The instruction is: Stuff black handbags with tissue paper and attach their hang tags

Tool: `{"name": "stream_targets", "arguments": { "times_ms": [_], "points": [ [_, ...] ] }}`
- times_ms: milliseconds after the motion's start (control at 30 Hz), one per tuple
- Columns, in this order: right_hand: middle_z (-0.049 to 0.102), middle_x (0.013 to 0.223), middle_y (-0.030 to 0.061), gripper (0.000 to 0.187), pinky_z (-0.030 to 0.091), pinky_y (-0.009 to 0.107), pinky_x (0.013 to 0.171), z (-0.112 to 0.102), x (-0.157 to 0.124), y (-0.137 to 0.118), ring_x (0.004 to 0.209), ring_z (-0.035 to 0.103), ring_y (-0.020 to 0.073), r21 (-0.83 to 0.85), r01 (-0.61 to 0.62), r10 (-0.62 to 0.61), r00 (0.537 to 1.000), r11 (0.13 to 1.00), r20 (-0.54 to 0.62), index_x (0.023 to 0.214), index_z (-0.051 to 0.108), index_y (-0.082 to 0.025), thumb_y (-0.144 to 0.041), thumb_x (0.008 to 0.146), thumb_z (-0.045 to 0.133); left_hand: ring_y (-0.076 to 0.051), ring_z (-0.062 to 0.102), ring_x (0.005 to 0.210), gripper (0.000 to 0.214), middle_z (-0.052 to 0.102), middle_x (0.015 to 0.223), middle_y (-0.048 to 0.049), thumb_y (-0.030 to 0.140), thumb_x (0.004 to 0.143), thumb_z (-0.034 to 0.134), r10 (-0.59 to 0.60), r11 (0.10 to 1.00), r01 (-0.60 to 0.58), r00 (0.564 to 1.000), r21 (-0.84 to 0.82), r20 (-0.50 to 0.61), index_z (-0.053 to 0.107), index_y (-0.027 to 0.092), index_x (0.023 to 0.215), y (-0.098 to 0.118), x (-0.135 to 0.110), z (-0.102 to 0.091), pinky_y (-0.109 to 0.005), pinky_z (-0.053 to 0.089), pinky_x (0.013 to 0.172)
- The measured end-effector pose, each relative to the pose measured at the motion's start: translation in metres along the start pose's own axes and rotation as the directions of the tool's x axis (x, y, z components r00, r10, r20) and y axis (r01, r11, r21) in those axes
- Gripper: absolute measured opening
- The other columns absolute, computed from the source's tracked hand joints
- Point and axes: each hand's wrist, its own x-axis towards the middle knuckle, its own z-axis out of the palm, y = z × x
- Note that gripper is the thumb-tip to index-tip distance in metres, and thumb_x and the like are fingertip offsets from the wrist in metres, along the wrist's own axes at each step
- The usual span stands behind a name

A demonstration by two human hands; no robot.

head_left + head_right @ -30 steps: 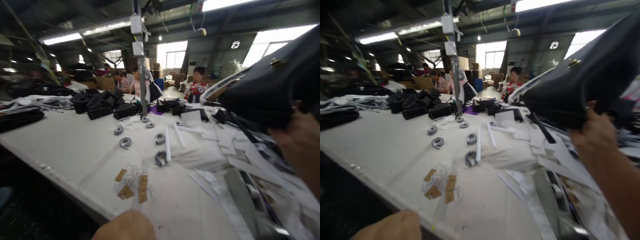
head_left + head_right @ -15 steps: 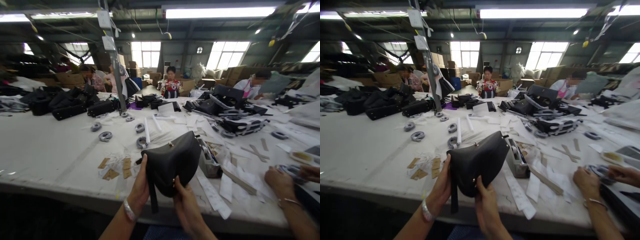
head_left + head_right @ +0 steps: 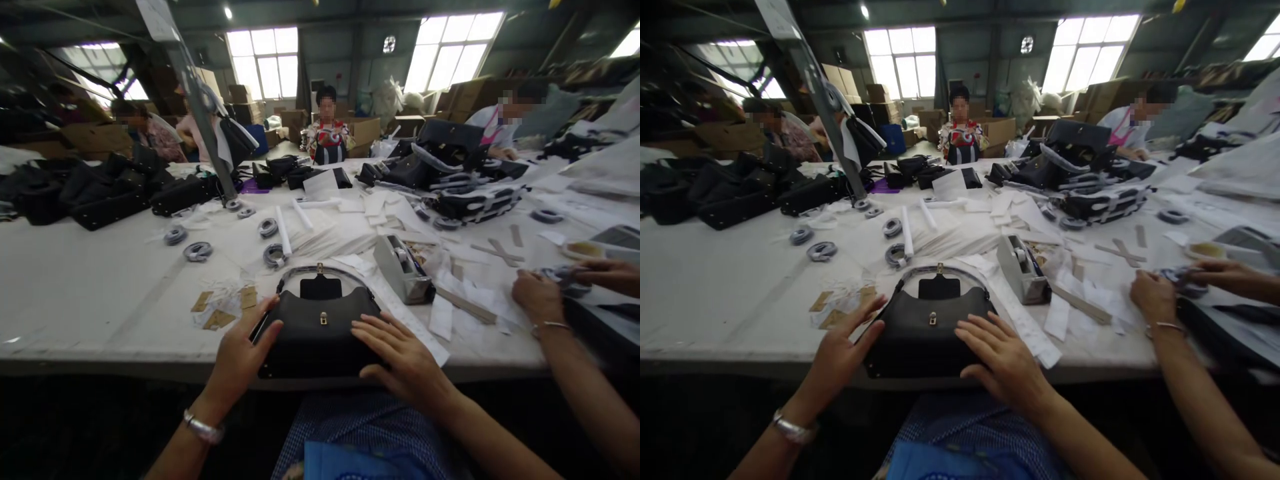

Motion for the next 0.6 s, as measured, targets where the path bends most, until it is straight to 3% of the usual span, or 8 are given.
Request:
{"name": "stream_targets", "arguments": {
  "times_ms": [33,100,167,267,367,500,600],
  "points": [
    [0.053,0.142,0.0106,0.066,0.033,0.051,0.115,0.001,-0.001,0.006,0.135,0.046,0.0271,-0.053,-0.012,0.015,0.998,0.999,0.060,0.147,0.041,-0.022,-0.034,0.087,0.068,-0.025,0.051,0.129,0.054,0.055,0.141,-0.0050,0.050,0.090,0.057,0.106,0.989,-0.114,0.991,0.090,0.086,0.047,0.031,0.140,0.005,-0.007,0.004,-0.045,0.042,0.110],
    [0.044,0.150,0.0108,0.077,0.031,0.052,0.117,0.004,0.000,0.012,0.141,0.038,0.0286,-0.113,-0.022,0.039,0.989,0.993,0.144,0.151,0.033,-0.022,-0.037,0.085,0.070,-0.027,0.043,0.136,0.067,0.046,0.149,-0.0039,0.050,0.084,0.066,0.266,0.912,-0.329,0.929,0.246,0.256,0.040,0.034,0.144,0.011,-0.016,0.012,-0.048,0.038,0.113],
    [0.040,0.153,0.0101,0.082,0.028,0.053,0.118,0.006,0.005,0.012,0.143,0.034,0.0290,-0.134,-0.033,0.058,0.981,0.990,0.186,0.153,0.029,-0.023,-0.035,0.083,0.071,-0.029,0.037,0.140,0.083,0.039,0.153,-0.0054,0.047,0.077,0.075,0.337,0.819,-0.463,0.866,0.338,0.369,0.033,0.034,0.148,0.012,-0.015,0.019,-0.051,0.034,0.115],
    [0.035,0.155,0.0100,0.091,0.026,0.054,0.118,0.005,0.019,0.009,0.144,0.031,0.0306,-0.110,-0.058,0.083,0.968,0.992,0.238,0.154,0.025,-0.025,-0.038,0.079,0.074,-0.029,0.037,0.140,0.093,0.037,0.154,-0.0076,0.044,0.074,0.078,0.345,0.772,-0.523,0.822,0.361,0.453,0.026,0.033,0.151,0.008,-0.003,0.020,-0.050,0.032,0.116],
    [0.034,0.156,0.0087,0.091,0.029,0.054,0.116,0.008,0.032,0.011,0.142,0.034,0.0318,-0.069,-0.076,0.093,0.955,0.995,0.282,0.154,0.025,-0.029,-0.036,0.078,0.074,-0.030,0.038,0.139,0.089,0.037,0.154,-0.0078,0.044,0.078,0.074,0.341,0.781,-0.540,0.790,0.314,0.509,0.024,0.034,0.151,0.005,0.011,0.018,-0.050,0.031,0.115],
    [0.046,0.149,0.0029,0.067,0.033,0.051,0.115,0.034,0.030,0.027,0.138,0.042,0.0271,0.004,-0.067,0.063,0.961,0.998,0.270,0.149,0.037,-0.035,-0.014,0.088,0.057,-0.027,0.041,0.138,0.062,0.043,0.151,-0.0037,0.026,0.092,0.055,0.367,0.772,-0.568,0.764,0.284,0.531,0.031,0.039,0.148,-0.009,0.013,0.031,-0.050,0.032,0.115],
    [0.048,0.147,0.0011,0.065,0.034,0.049,0.115,0.057,0.012,0.037,0.138,0.042,0.0239,0.057,-0.051,0.034,0.965,0.997,0.260,0.147,0.040,-0.034,-0.006,0.089,0.047,-0.023,0.040,0.139,0.062,0.044,0.150,-0.0018,0.010,0.094,0.042,0.389,0.749,-0.591,0.759,0.300,0.522,0.032,0.038,0.147,-0.025,-0.003,0.048,-0.046,0.033,0.115]
  ]
}}
